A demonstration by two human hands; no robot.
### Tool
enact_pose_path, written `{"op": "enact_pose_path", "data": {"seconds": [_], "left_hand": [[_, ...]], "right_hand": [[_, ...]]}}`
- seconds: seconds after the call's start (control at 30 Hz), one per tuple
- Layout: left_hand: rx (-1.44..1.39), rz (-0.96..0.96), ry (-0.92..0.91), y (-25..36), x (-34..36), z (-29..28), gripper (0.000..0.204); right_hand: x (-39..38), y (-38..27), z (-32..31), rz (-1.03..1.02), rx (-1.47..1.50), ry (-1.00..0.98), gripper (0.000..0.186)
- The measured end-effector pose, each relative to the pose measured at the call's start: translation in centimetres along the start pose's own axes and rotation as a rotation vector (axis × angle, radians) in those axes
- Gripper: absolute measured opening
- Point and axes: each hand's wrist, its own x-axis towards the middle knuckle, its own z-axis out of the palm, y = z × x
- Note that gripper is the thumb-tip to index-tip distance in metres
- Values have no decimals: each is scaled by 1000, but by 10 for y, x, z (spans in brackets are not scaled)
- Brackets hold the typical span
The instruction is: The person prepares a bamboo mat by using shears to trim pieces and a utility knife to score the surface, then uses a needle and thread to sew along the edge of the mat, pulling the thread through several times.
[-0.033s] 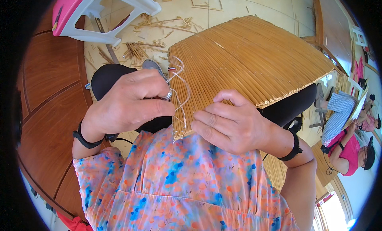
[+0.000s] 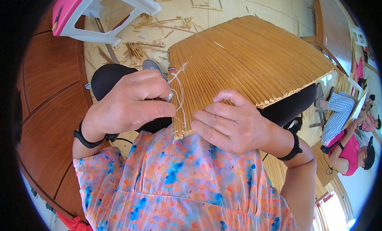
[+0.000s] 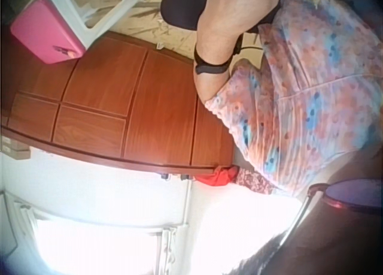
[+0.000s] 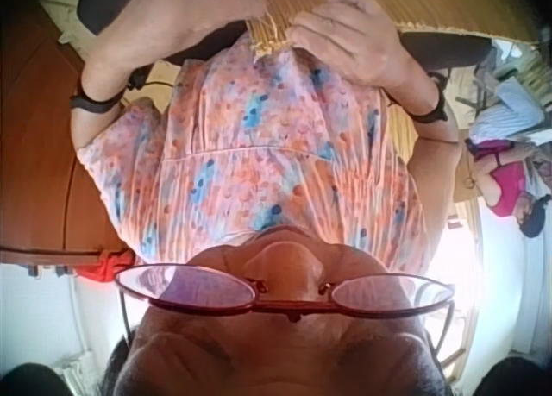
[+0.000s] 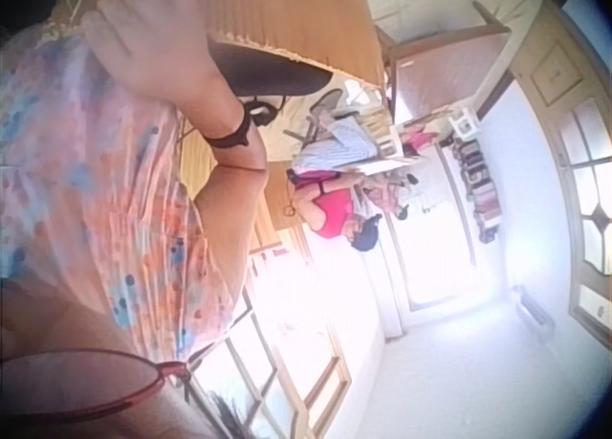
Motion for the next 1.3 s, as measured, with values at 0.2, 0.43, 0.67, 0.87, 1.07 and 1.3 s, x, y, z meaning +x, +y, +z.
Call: {"op": "enact_pose_path", "data": {"seconds": [0.2, 0.43, 0.67, 0.87, 1.07, 1.3], "left_hand": [[42, 56, 20, -1, 4, 1, 15], [84, 39, -22, -1, 7, -1, 16], [97, 27, -23, -2, 6, 0, 16], [106, 35, -36, 0, 8, -5, 15], [107, 45, -43, 0, 10, -2, 15], [37, 69, -30, -7, 12, 1, 16]], "right_hand": [[-1, 0, 2, 1, -21, 6, 20], [-1, 1, 2, -6, -17, 11, 20], [0, -1, 5, 12, -10, 35, 14], [0, 0, 2, 0, -17, 9, 20], [0, 0, 2, 2, -12, 10, 20], [-1, 4, 0, -4, -9, 21, 20]]}}
